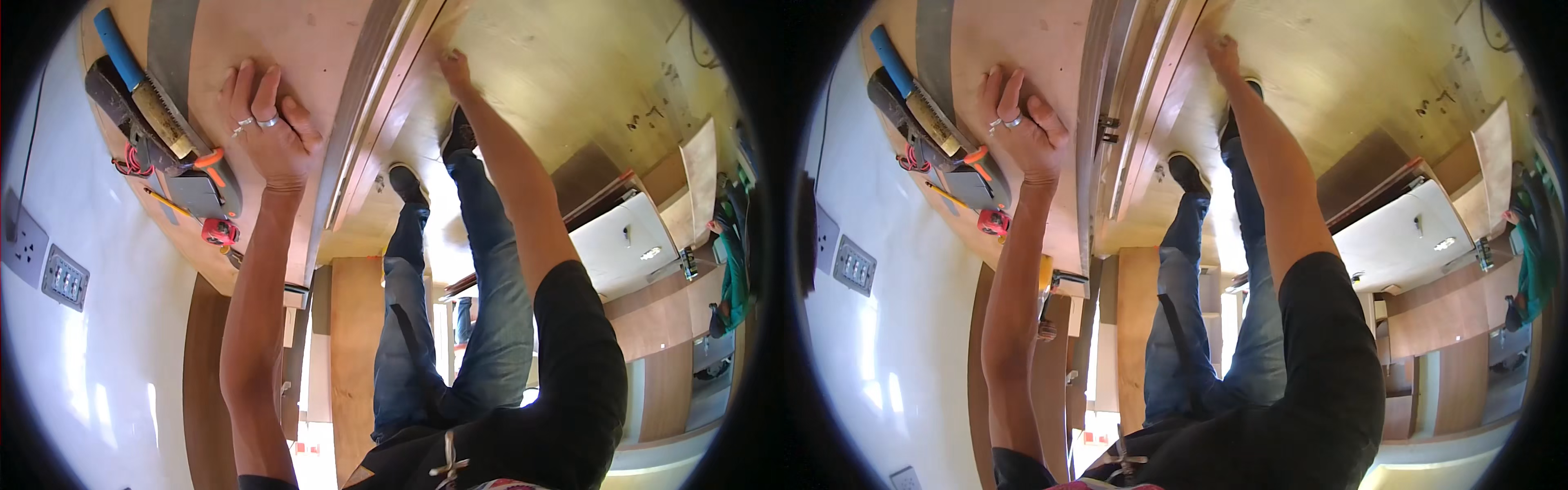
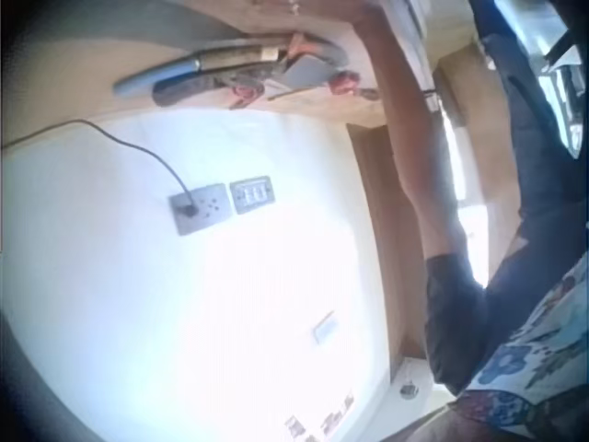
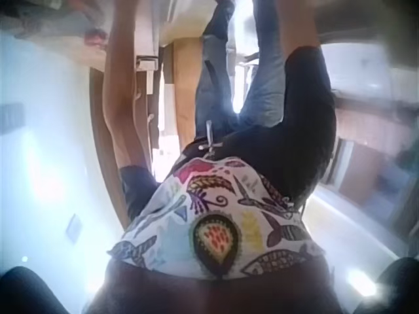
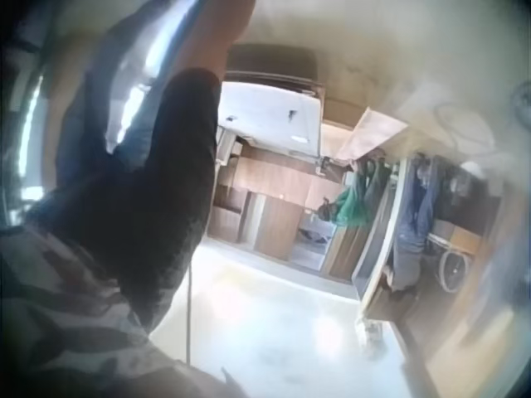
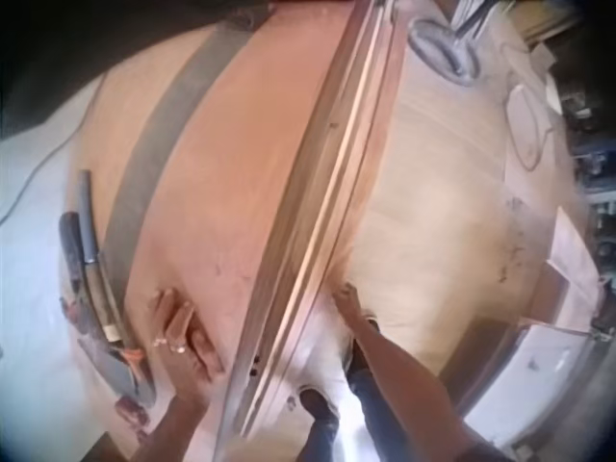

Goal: The person uses a utility knife to mark a long wooden board while it rests against a gray surface on the floor, then uses a yellow measuring tape to measure the length of the board.

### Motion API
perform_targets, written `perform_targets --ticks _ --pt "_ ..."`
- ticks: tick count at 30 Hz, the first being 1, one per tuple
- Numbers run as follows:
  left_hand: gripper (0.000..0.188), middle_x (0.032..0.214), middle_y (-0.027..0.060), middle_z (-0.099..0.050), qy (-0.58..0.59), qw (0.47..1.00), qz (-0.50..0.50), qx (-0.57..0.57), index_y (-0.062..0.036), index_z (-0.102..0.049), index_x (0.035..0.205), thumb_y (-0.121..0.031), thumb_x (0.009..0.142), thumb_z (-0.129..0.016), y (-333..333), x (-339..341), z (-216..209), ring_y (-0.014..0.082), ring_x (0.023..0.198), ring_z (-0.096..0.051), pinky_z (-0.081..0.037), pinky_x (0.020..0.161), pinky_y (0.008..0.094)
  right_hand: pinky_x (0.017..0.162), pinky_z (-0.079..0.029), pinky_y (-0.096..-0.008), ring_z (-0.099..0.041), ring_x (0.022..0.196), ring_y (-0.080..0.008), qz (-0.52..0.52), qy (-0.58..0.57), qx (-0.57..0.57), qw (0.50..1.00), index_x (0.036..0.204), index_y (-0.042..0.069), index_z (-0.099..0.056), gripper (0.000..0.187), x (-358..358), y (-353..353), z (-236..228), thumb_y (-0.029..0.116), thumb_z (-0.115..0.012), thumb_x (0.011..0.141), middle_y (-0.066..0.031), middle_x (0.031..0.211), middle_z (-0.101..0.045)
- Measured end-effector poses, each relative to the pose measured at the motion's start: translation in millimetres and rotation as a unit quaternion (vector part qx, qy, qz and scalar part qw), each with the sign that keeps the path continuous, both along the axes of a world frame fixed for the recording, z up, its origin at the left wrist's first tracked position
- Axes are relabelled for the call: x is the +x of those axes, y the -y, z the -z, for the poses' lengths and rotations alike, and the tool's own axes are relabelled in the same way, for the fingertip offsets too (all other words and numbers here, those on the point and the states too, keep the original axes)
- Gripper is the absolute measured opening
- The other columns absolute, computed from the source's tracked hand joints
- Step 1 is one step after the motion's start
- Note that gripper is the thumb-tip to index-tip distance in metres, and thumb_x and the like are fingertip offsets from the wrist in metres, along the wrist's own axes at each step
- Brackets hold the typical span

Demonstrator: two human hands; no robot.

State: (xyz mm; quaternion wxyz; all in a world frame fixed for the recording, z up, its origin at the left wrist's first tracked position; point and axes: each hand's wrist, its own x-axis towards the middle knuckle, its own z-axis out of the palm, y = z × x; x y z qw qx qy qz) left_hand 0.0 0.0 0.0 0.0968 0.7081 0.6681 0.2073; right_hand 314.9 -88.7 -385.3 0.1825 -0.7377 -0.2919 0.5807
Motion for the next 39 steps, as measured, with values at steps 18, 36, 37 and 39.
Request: perform_targets --ticks 18,36,37,39 --pt "0.039 0.138 0.0216 -0.047 -0.009 1.0 0.01 0.022 -0.0054 -0.049 0.132 -0.013 0.093 -0.046 -16.8 3.3 11.7 0.0431 0.128 -0.042 -0.035 0.108 0.0545 0.074 -0.048 -0.0472 -0.061 0.08 -0.039 -0.039 0.184 0.06 0.98 0.093 0.0 -0.057 0.052 -24.8 -65.5 -96.7 0.052 -0.066 0.088 -0.0221 0.082 -0.063" --pt "0.039 0.134 0.0248 -0.051 -0.01 0.993 -0.087 -0.081 0.0062 -0.051 0.127 -0.015 0.095 -0.051 13.2 29.1 -56.9 0.04 0.127 -0.047 -0.033 0.111 0.0492 0.046 -0.032 -0.027 -0.035 0.048 -0.0128 0.323 -0.57 -0.098 0.749 0.101 0.01 -0.06 0.049 -11.9 -70.9 -441.6 0.054 -0.038 0.1 -0.0004 0.06 -0.037" --pt "0.04 0.133 0.0264 -0.051 0.06 0.988 -0.079 -0.122 0.0061 -0.051 0.129 -0.016 0.096 -0.052 27.5 59.4 -69.1 0.0403 0.127 -0.047 -0.035 0.11 0.0481 0.046 -0.033 -0.0269 -0.035 0.048 -0.0128 0.33 -0.602 -0.097 0.72 0.101 0.01 -0.061 0.049 2.6 -65.3 -444.6 0.053 -0.039 0.1 -0.0001 0.06 -0.036" --pt "0.043 0.135 0.0304 -0.051 0.264 0.937 -0.044 -0.225 0.0051 -0.049 0.134 -0.018 0.098 -0.052 54.9 111.5 -127.7 0.0434 0.128 -0.047 -0.036 0.109 0.0462 0.049 -0.035 -0.026 -0.037 0.052 -0.0126 0.317 -0.67 -0.062 0.668 0.11 0.007 -0.063 0.052 19.9 -53.4 -456.7 0.052 -0.04 0.1 -0.0006 0.064 -0.037"
